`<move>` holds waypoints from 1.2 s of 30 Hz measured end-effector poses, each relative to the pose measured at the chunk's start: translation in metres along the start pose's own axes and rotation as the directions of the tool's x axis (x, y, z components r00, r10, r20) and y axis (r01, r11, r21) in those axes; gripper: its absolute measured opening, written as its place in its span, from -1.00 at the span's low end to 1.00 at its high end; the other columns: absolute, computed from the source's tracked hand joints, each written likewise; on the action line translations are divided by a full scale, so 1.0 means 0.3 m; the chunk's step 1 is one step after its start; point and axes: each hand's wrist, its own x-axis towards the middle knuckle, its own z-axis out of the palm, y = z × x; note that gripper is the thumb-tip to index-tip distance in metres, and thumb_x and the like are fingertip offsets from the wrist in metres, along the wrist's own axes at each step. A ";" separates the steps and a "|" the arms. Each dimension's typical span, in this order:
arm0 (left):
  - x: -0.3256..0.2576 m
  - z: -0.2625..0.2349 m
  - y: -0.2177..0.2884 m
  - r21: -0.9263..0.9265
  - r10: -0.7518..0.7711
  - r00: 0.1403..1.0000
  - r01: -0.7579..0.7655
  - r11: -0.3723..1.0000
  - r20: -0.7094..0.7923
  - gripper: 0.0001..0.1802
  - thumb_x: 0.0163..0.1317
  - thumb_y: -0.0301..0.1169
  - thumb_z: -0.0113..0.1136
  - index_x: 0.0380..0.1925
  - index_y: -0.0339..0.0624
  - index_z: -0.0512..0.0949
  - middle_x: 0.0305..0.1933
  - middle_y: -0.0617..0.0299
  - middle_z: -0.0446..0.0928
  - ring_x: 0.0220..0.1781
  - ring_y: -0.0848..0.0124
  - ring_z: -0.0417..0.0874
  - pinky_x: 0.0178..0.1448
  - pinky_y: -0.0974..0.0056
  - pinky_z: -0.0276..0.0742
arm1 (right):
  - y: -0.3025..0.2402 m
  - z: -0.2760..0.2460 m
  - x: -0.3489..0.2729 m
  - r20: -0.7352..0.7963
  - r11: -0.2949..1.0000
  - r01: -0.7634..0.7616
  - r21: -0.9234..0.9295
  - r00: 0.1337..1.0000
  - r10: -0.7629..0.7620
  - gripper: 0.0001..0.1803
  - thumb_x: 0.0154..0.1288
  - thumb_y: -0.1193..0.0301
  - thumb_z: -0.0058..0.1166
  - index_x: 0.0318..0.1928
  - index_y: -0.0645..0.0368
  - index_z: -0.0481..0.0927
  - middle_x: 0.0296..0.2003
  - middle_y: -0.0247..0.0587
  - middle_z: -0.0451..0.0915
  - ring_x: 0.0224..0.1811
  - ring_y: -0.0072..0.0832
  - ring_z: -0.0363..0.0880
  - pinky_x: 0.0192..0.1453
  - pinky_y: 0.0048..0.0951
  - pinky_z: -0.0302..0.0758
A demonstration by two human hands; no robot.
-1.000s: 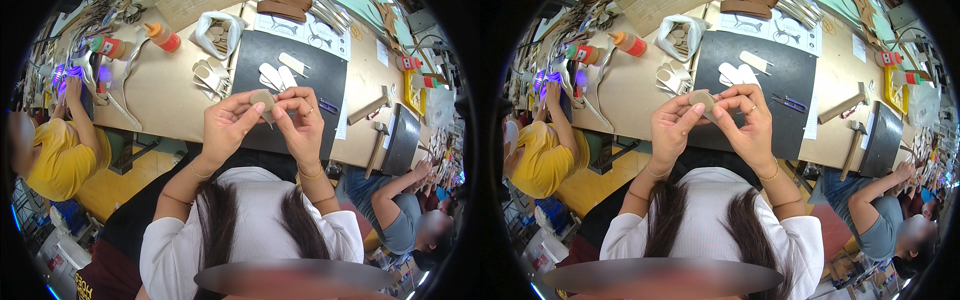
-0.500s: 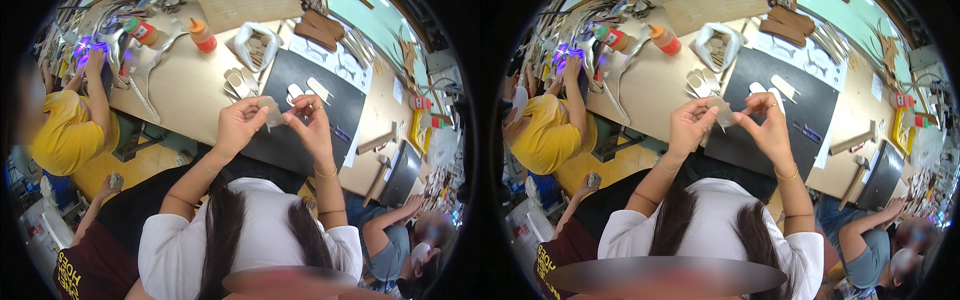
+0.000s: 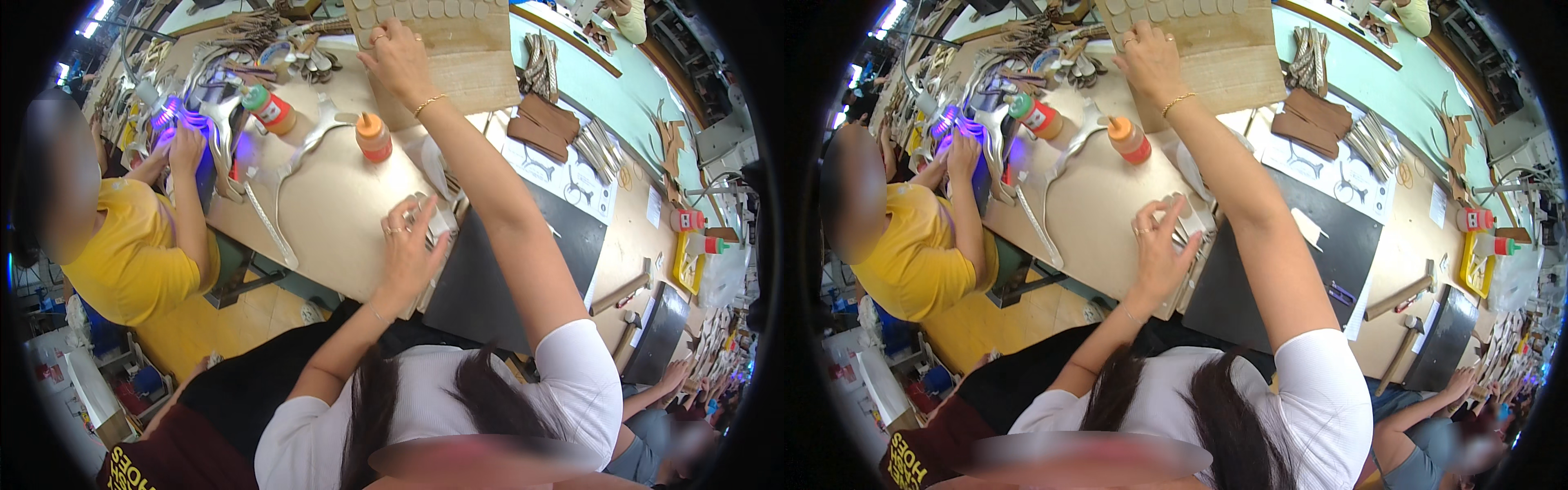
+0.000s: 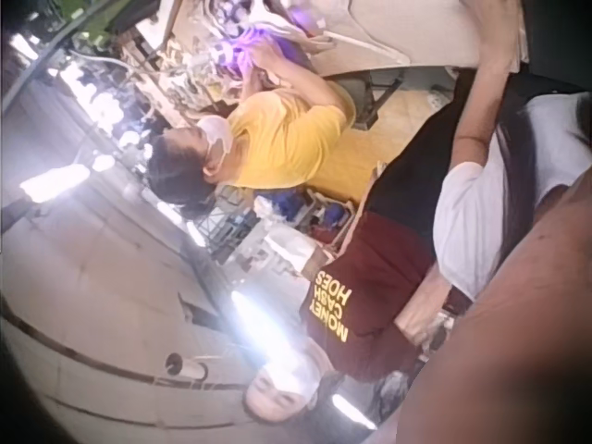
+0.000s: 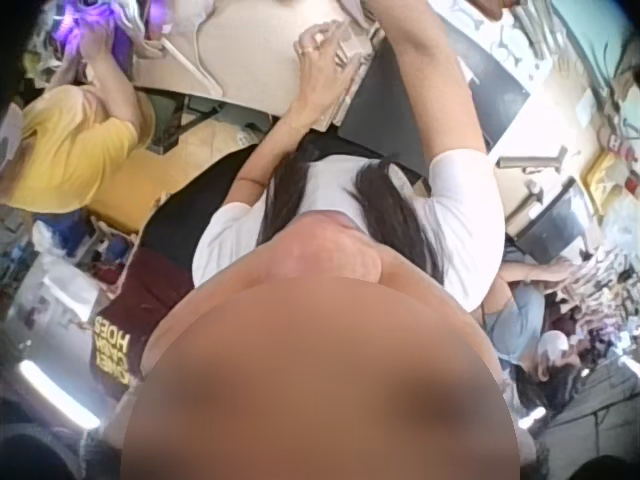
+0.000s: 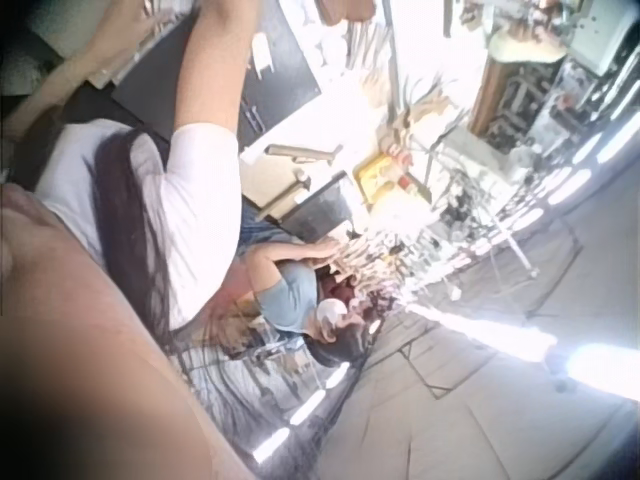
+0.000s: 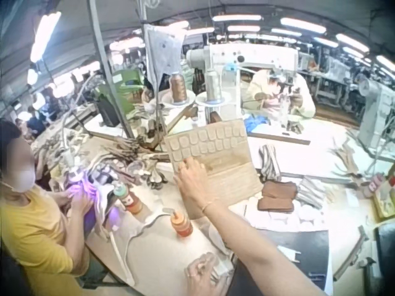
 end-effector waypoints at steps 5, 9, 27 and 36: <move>0.095 -0.087 -0.082 -0.039 0.062 0.963 -0.075 0.996 -0.262 -0.39 0.09 -0.47 0.36 0.18 -0.20 0.41 0.07 0.06 0.29 -0.03 0.18 0.29 0.12 0.13 0.30 | 0.040 0.090 0.046 0.044 0.998 0.061 -0.019 0.997 -0.061 -0.70 0.08 0.23 0.31 -0.26 0.15 0.59 -0.18 -0.23 0.49 -0.24 -0.30 0.60 -0.09 -0.27 0.47; 0.482 -0.198 -0.253 -0.444 -0.137 0.813 -0.161 0.881 -0.566 -0.50 0.33 -0.37 0.20 0.21 -0.27 0.33 0.07 0.10 0.31 0.19 0.27 0.36 0.25 0.17 0.33 | 0.061 0.096 0.043 0.106 0.989 0.118 -0.088 0.988 -0.108 -0.76 0.19 0.26 0.23 -0.29 0.17 0.58 -0.13 -0.23 0.48 -0.23 -0.31 0.60 -0.12 -0.29 0.49; 1.166 -0.161 -0.489 -0.556 -0.403 0.914 0.317 0.768 -0.036 -0.73 0.28 -0.45 0.16 -0.07 -0.37 0.53 -0.25 0.09 0.63 -0.36 0.33 0.69 -0.38 0.34 0.67 | 0.044 -0.061 0.042 0.005 0.966 -0.145 0.214 0.989 0.147 -0.85 0.15 0.41 0.11 -0.39 0.23 0.65 -0.10 -0.05 0.53 -0.29 -0.14 0.66 -0.08 -0.17 0.59; 0.850 -0.225 -0.015 -0.230 0.224 0.949 -0.275 0.934 -0.224 -0.59 0.19 -0.41 0.28 0.06 -0.22 0.53 -0.07 0.10 0.62 -0.13 0.29 0.63 0.04 0.19 0.52 | 0.376 -0.722 -0.470 0.252 0.697 -0.407 0.591 0.913 0.319 -0.77 0.37 0.28 0.12 -0.25 0.21 0.63 -0.25 -0.30 0.49 -0.21 -0.56 0.53 -0.14 -0.52 0.51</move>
